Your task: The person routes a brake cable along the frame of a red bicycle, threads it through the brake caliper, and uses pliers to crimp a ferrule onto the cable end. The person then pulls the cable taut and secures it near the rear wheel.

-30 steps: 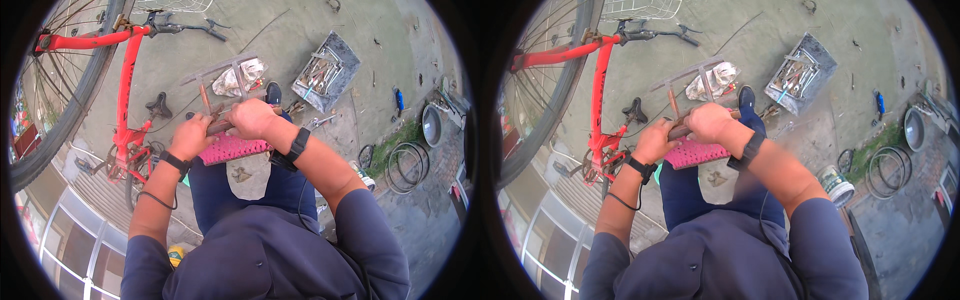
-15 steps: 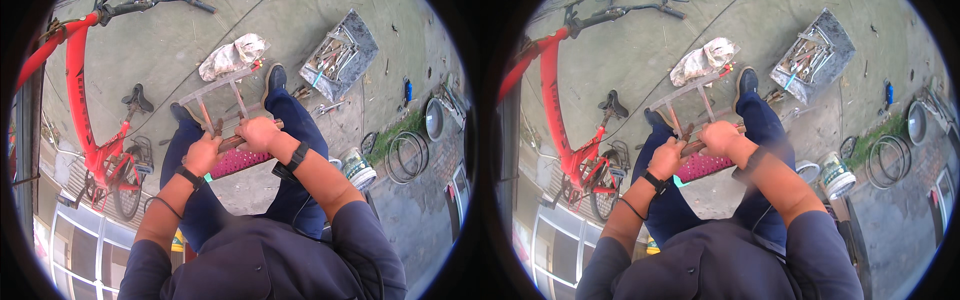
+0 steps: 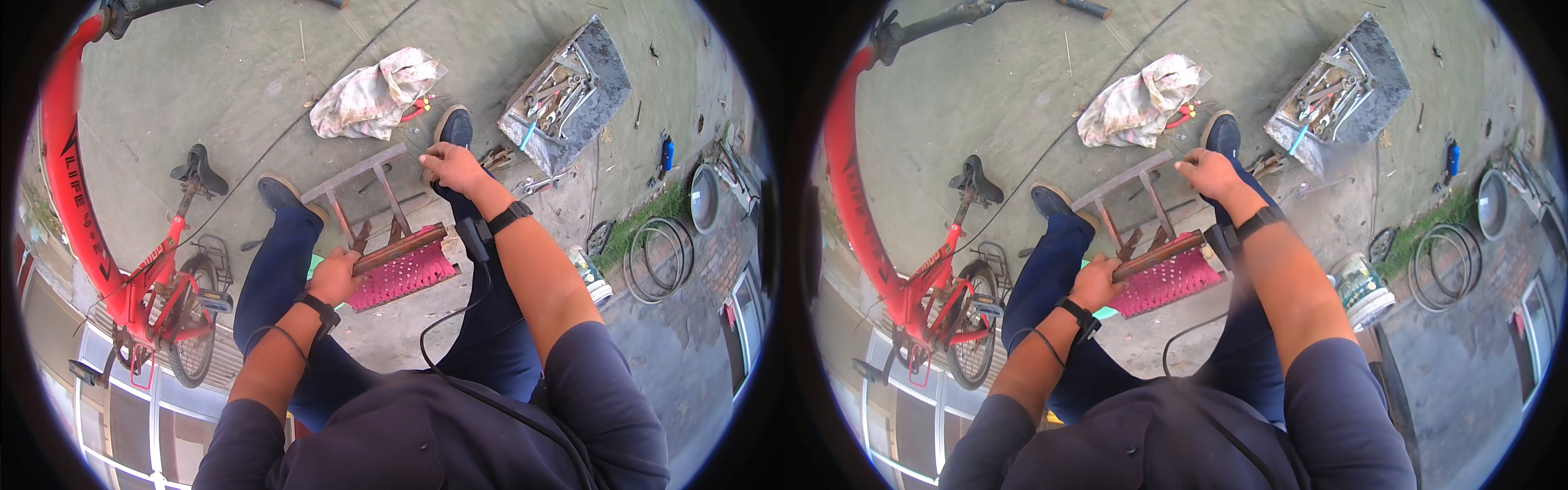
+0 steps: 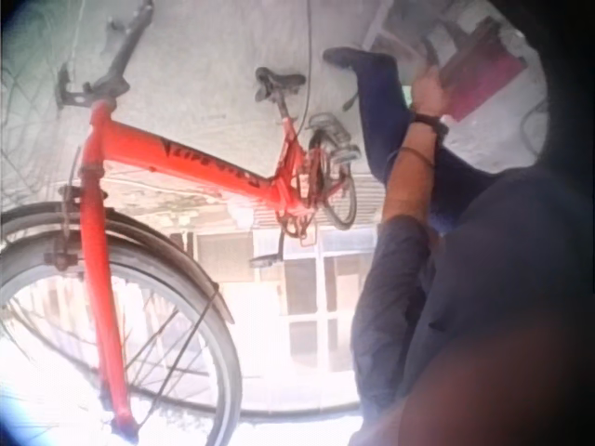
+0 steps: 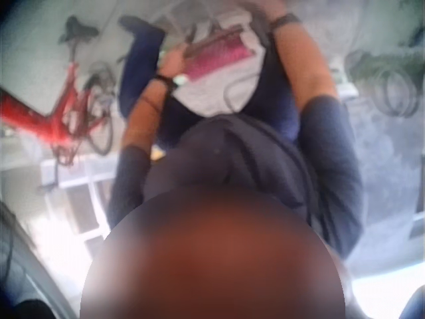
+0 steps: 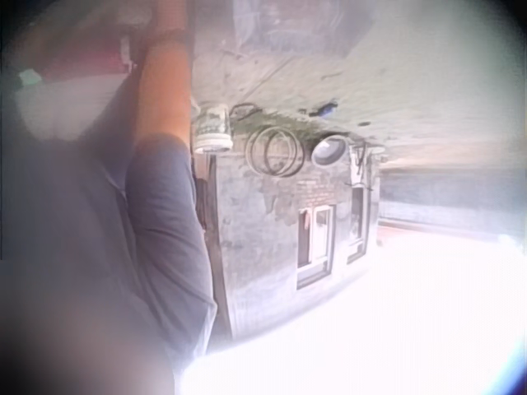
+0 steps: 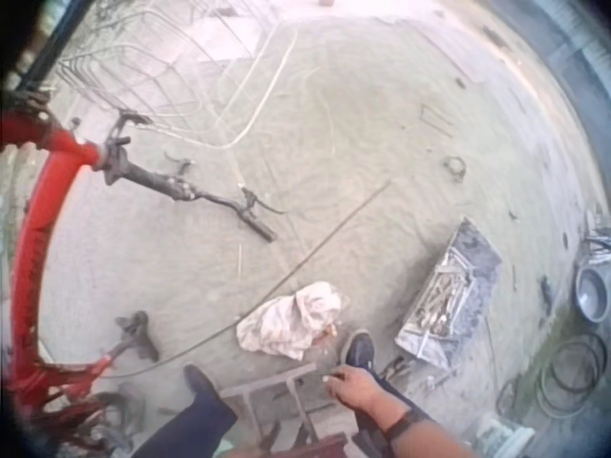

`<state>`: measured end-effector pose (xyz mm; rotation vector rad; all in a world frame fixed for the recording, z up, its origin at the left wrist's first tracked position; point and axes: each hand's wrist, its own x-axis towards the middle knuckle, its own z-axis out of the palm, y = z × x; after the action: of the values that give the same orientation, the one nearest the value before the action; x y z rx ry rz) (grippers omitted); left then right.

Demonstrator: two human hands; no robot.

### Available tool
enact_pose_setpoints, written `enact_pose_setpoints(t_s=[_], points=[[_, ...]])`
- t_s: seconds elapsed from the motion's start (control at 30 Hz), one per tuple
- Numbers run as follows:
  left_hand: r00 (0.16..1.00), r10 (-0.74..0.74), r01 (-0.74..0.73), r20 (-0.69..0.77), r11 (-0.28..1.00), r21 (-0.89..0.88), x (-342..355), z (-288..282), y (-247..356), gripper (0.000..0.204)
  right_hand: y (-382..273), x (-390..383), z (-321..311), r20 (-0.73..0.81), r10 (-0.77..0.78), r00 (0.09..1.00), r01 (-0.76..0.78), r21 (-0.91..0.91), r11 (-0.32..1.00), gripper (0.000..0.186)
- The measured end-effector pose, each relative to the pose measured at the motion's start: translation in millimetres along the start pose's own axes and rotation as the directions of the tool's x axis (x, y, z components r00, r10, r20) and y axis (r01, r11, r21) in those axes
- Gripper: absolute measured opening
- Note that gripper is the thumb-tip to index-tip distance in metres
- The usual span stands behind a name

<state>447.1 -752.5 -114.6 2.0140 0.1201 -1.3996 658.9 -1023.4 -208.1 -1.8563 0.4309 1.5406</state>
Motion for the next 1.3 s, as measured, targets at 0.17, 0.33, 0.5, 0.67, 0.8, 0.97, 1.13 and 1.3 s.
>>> enact_pose_setpoints(t_s=[0.17, 0.33, 0.5, 0.67, 0.8, 0.97, 1.13, 1.3], points=[[1.000, -0.016, 0.015, -0.027, 0.999, -0.051, 12.4, -12.4, -28.7, 0.038, 22.7, 61.6, -1.7, -0.213, 0.179, 0.961, -0.017, 0.599, 0.800, 0.046], [0.997, -0.049, 0.051, 0.066, 0.998, -0.023, 30.3, -34.3, -29.5, 0.043, 28.3, 117.3, 18.4, -0.251, 0.338, 0.907, -0.115, 0.623, 0.773, 0.040], [0.995, 0.085, -0.079, 0.054, 0.991, -0.108, 43.3, -72.1, -14.5, 0.052, 37.4, 160.8, 34.1, -0.204, 0.422, 0.883, -0.147, 0.733, 0.664, 0.028], [0.971, 0.088, -0.164, -0.223, 0.922, -0.350, 67.3, -111.4, 3.1, 0.048, 48.9, 188.2, 36.9, -0.105, 0.459, 0.882, -0.211, 0.782, 0.586, 0.025], [0.968, 0.017, -0.121, -0.250, 0.907, -0.405, 83.8, -136.4, 8.3, 0.046, 53.7, 220.7, 37.5, -0.126, 0.491, 0.862, -0.210, 0.792, 0.573, 0.025], [0.934, 0.086, -0.172, -0.346, 0.959, -0.226, 103.9, -153.5, 8.1, 0.043, 109.3, 271.7, 47.7, -0.243, 0.362, 0.900, -0.109, 0.677, 0.727, 0.021], [0.932, 0.090, -0.165, -0.351, 0.968, -0.190, 116.9, -158.8, 3.8, 0.044, 172.0, 305.9, 39.0, -0.364, -0.505, 0.782, 0.504, -0.106, 0.857, 0.020], [0.946, 0.060, -0.139, -0.320, 0.963, -0.231, 108.1, -170.9, -5.4, 0.046, 110.8, 246.6, 0.8, -0.338, -0.263, 0.904, 0.346, 0.215, 0.913, 0.021]])
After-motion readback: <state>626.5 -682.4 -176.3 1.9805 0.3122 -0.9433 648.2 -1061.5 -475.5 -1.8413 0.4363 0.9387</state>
